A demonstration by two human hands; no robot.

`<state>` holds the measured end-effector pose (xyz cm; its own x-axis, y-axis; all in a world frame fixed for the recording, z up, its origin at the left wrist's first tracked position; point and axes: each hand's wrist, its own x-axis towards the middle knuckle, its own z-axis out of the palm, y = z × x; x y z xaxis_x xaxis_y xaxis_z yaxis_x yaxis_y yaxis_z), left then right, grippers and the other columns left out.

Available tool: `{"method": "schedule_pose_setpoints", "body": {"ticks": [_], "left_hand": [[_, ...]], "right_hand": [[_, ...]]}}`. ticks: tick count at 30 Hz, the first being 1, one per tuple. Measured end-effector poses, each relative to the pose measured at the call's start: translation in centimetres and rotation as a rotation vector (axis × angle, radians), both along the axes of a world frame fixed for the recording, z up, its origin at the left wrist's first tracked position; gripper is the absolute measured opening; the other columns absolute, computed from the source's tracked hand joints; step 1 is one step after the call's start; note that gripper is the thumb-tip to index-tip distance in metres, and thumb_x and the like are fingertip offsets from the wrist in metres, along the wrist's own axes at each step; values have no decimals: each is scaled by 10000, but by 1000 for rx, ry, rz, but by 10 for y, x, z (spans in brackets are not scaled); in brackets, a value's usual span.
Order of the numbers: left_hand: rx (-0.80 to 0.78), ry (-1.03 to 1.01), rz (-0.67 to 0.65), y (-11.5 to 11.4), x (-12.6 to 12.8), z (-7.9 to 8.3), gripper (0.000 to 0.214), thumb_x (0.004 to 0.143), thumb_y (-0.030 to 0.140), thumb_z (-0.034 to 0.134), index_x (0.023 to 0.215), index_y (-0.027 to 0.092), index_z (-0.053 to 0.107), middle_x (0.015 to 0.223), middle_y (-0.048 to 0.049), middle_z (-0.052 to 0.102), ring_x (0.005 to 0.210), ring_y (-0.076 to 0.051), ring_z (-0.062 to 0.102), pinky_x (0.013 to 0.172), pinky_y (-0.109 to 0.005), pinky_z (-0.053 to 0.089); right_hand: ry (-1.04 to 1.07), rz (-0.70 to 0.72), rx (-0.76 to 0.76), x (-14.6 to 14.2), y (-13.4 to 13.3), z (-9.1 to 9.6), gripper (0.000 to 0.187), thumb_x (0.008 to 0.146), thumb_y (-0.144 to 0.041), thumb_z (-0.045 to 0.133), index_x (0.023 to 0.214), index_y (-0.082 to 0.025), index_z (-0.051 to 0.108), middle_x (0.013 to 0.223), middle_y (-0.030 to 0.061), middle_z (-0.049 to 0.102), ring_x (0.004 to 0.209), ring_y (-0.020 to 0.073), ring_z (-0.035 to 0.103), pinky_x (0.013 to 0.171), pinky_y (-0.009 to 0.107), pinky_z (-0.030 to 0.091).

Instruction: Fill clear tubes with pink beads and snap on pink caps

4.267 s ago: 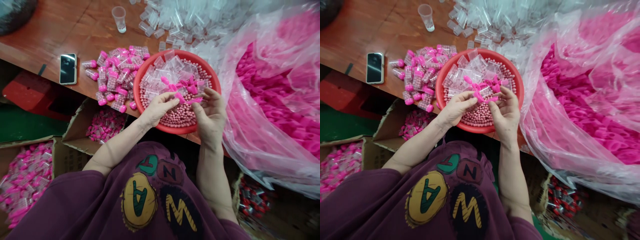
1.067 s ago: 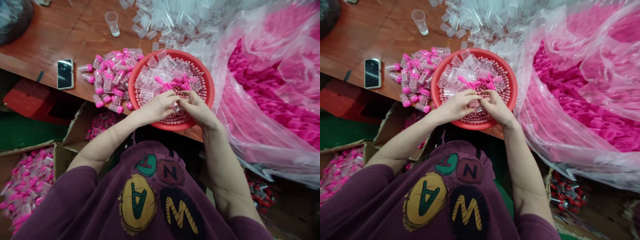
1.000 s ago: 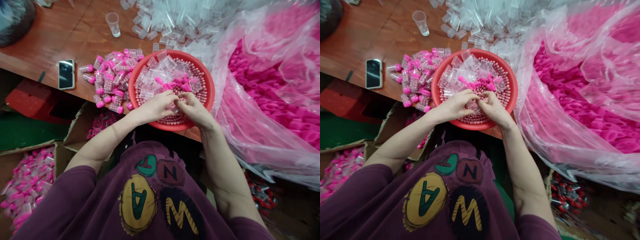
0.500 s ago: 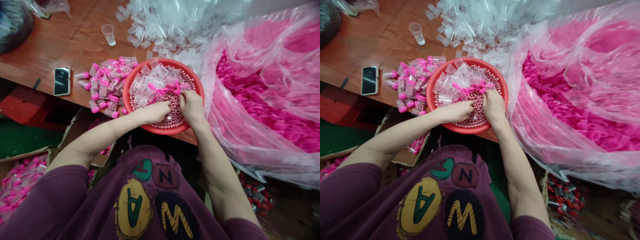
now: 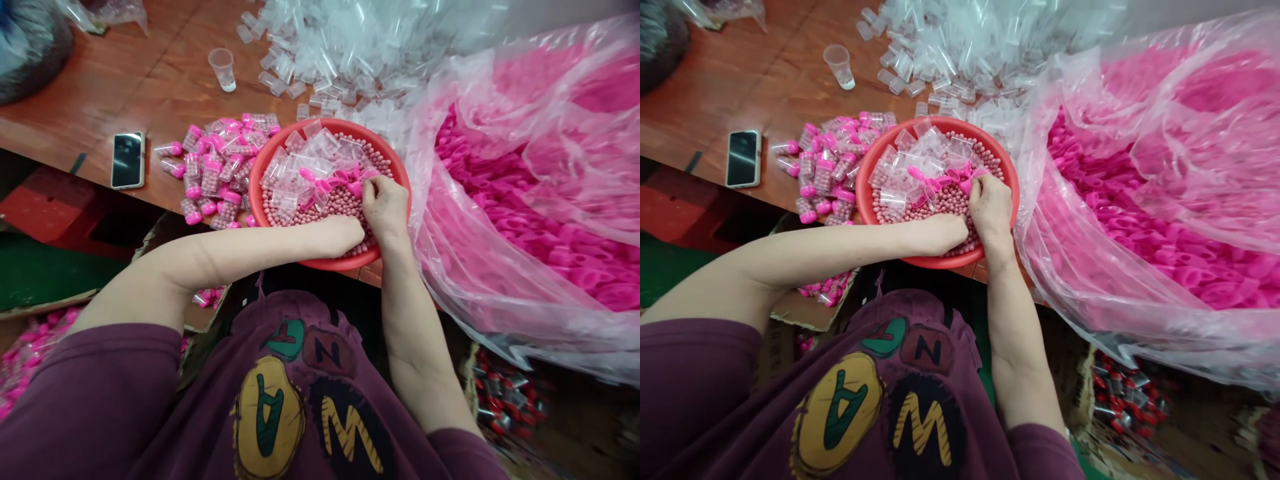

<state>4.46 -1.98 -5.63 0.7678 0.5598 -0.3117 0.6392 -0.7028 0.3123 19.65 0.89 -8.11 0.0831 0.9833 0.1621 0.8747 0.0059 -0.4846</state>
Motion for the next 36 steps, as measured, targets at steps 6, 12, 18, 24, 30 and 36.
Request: {"method": "schedule_pose_setpoints", "body": {"ticks": [6,12,18,24,30,36], "left_hand": [[75,11,59,-3,-14,4,399,985,-33,510,1131,48,873,1089,-244,837,1081,-366,846,981,-424,643],[-67,-219,155,0,5,-10,419,1085,58,464,1366,7,772,1369,-271,799,1274,-358,795,1160,-440,591],[-212,-218,251,17,-2,-12,354,999,127,663,1314,11,776,1307,-233,829,1189,-346,803,1018,-379,624],[-167,-528,422,9,-49,-14,322,1000,241,694,1285,116,777,1280,-138,834,1137,-274,772,1054,-390,593],[-630,-1128,672,-13,-56,-18,276,1030,247,713,1275,125,748,1248,-95,818,1160,-186,754,1075,-306,566],[-1148,-1332,826,-21,-54,-5,303,1101,321,691,1379,200,690,1210,-97,844,1009,-176,837,829,-262,617]], "right_hand": [[9,-18,48,2,-1,0,326,1085,-266,471,956,-231,768,1032,145,863,952,311,764,950,431,602],[-170,20,-53,-7,-2,4,366,1097,-336,568,1281,-149,824,1390,228,812,1200,413,765,1060,547,618],[-230,37,-128,-11,-4,7,315,1094,-335,618,1287,-166,801,1491,230,748,1262,416,752,1059,557,632],[-159,30,-69,-3,3,-6,232,1013,-336,662,1137,-190,792,1271,208,827,1153,394,762,1014,539,629],[-204,64,-118,-10,2,-3,372,1048,-366,695,1343,-148,756,1415,242,787,1226,418,764,1028,540,619],[-114,87,-122,-6,1,0,367,1060,-337,647,1346,-146,774,1354,227,813,1234,397,768,1089,549,613]]}}
